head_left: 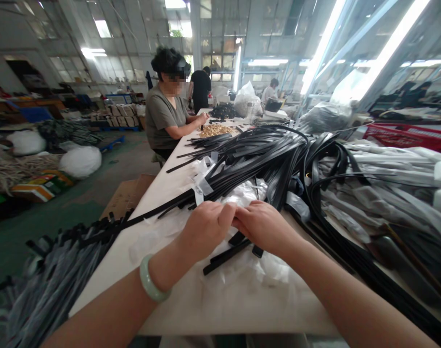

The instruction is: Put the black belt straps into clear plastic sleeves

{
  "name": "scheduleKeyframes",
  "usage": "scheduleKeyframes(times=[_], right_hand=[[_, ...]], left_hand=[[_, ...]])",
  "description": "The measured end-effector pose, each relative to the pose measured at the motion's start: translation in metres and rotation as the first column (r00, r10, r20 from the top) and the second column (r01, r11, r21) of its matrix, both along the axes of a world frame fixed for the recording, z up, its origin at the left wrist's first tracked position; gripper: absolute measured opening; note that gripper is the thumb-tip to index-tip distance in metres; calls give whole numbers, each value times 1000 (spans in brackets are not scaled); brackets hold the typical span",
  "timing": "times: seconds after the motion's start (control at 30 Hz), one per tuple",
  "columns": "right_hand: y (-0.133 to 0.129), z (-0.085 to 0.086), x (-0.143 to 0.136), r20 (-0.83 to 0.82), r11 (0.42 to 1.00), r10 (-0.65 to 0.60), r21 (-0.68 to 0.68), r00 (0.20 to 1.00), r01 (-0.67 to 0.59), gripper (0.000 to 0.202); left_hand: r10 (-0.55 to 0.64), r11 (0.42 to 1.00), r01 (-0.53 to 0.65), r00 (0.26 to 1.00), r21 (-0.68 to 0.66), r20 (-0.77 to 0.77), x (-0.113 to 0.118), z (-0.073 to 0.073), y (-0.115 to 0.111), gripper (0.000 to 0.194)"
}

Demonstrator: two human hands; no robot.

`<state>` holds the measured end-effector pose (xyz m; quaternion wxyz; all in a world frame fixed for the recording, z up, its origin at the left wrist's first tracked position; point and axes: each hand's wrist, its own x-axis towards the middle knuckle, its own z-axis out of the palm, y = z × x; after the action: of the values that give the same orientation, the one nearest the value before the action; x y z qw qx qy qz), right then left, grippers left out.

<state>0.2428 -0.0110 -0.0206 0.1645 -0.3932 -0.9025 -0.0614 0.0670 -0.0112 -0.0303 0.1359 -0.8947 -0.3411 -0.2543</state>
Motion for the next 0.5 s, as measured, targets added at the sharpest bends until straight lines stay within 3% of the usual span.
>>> scheduleKeyframes(times=[0.07, 0.13, 0.2, 0.27, 0.37, 0.5], right_hand=[[-1, -1, 0, -31, 999, 45, 2, 999, -45, 16], [-1, -1, 2, -108, 996, 79, 49, 991, -74, 20], [-2, 1, 6, -226, 984, 116, 159, 967, -80, 25], [-3, 4, 13, -358, 950, 170, 306, 918, -57, 22], [-5, 8, 25, -532, 875, 190, 474, 825, 103, 9], [-6, 8, 31, -721, 838, 70, 417, 689, 352, 11]], left_hand=[[-17, 1000, 17, 999, -21, 35, 1, 0, -1, 9], [5, 992, 13, 990, -123, 138, -3, 1, 5, 23], [32, 965, 26, 977, -262, 213, -15, 2, 18, 42], [50, 932, 44, 968, -360, 248, -32, 3, 37, 40], [134, 903, 30, 928, -429, 347, -60, -1, 64, 24], [225, 882, 9, 870, -470, 439, -74, -13, 82, 20]])
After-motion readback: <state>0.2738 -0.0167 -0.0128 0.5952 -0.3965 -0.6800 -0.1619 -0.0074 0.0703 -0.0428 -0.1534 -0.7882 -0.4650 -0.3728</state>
